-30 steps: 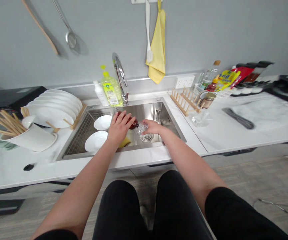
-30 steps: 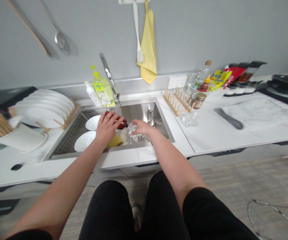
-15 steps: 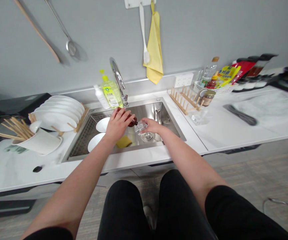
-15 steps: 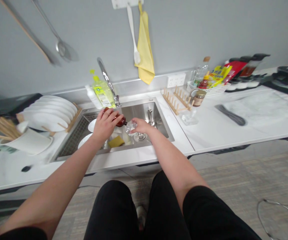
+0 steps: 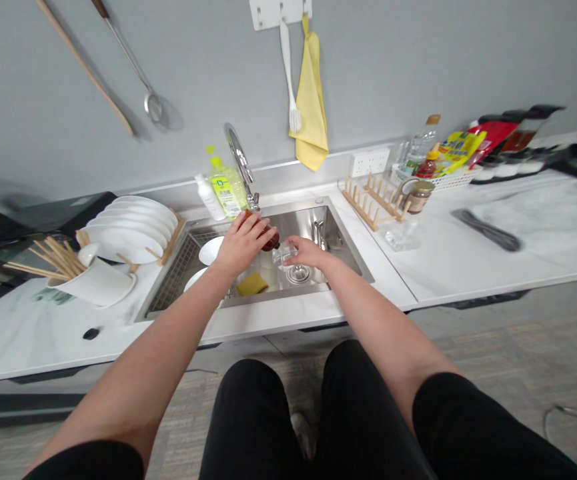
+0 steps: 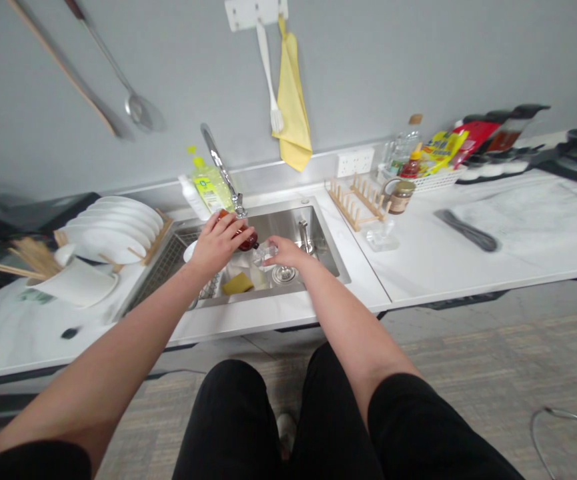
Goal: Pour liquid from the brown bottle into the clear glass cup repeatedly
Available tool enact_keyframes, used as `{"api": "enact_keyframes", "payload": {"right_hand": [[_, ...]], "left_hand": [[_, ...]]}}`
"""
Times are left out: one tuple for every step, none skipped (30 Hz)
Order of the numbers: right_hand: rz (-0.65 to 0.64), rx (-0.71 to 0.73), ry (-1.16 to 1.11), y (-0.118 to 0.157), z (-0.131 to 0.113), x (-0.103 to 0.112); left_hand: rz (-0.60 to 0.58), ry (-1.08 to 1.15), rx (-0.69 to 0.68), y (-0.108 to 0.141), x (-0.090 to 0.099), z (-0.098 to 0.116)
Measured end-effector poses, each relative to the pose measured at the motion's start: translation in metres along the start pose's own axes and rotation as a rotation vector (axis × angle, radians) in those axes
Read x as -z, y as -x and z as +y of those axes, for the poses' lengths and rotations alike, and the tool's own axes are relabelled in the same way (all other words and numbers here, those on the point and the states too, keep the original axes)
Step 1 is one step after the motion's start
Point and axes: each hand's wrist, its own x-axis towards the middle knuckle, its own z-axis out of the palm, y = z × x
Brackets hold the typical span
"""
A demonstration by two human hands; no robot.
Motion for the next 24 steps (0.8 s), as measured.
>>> {"api": "enact_keyframes", "payload": {"right_hand": [[0.005, 0.000, -0.002, 0.000, 0.000, 0.000], [0.011, 0.001, -0.007, 0.000, 0.000, 0.000], [0.018, 0.002, -0.013, 0.000, 0.000, 0.001], [0.024, 0.004, -0.020, 0.000, 0.000, 0.001], [0.029, 0.008, -0.028, 0.000, 0.000, 0.001], [0.032, 0.014, -0.035, -0.001, 0.001, 0.001], [0.033, 0.021, -0.041, -0.001, 0.002, 0.001], [0.034, 0.028, -0.048, -0.002, 0.002, 0.001], [0.035, 0.033, -0.058, -0.002, 0.003, 0.001], [0.038, 0.037, -0.068, -0.002, 0.004, 0.001], [0.041, 0.039, -0.078, -0.003, 0.005, 0.001], [0.046, 0.038, -0.086, -0.003, 0.006, 0.000], [0.052, 0.037, -0.092, -0.004, 0.006, 0.000], [0.057, 0.036, -0.097, -0.004, 0.007, -0.001], [0.061, 0.034, -0.102, -0.005, 0.008, -0.002], [0.065, 0.033, -0.109, -0.005, 0.008, -0.002], [0.068, 0.032, -0.117, -0.005, 0.009, -0.002], [0.069, 0.032, -0.127, -0.005, 0.009, -0.003], [0.069, 0.032, -0.137, -0.005, 0.009, -0.003], [0.069, 0.033, -0.148, -0.005, 0.009, -0.003], [0.069, 0.033, -0.159, -0.005, 0.009, -0.003], [0.070, 0.032, -0.170, -0.005, 0.008, -0.003], [0.071, 0.032, -0.179, -0.005, 0.007, -0.003], [0.071, 0.031, -0.188, -0.004, 0.007, -0.003]], "left_hand": [[-0.005, -0.014, -0.008, -0.001, 0.001, 0.000], [-0.008, -0.022, -0.013, -0.003, 0.002, 0.000], [-0.009, -0.023, -0.014, -0.004, 0.003, 0.000], [-0.007, -0.019, -0.013, -0.006, 0.004, -0.001], [-0.003, -0.013, -0.013, -0.007, 0.005, -0.001], [0.002, -0.009, -0.012, -0.008, 0.005, -0.001], [0.005, -0.008, -0.014, -0.009, 0.006, -0.002], [0.006, -0.009, -0.017, -0.010, 0.006, -0.002], [0.007, -0.012, -0.021, -0.011, 0.007, -0.002], [0.006, -0.016, -0.025, -0.012, 0.007, -0.002], [0.006, -0.020, -0.028, -0.012, 0.008, -0.002], [0.005, -0.023, -0.032, -0.013, 0.009, -0.002], [0.006, -0.024, -0.035, -0.014, 0.009, -0.002], [0.006, -0.024, -0.039, -0.014, 0.010, -0.002], [0.005, -0.022, -0.043, -0.015, 0.011, -0.002], [0.005, -0.019, -0.046, -0.016, 0.012, -0.002], [0.005, -0.016, -0.048, -0.017, 0.013, -0.002], [0.002, -0.013, -0.050, -0.017, 0.013, -0.002], [-0.001, -0.011, -0.051, -0.018, 0.014, -0.002], [-0.005, -0.009, -0.050, -0.019, 0.015, -0.001], [-0.009, -0.006, -0.047, -0.020, 0.016, -0.001], [-0.012, 0.001, -0.043, -0.021, 0.017, -0.001], [-0.013, 0.011, -0.039, -0.021, 0.018, 0.000], [-0.012, 0.022, -0.034, -0.021, 0.018, 0.000]]}}
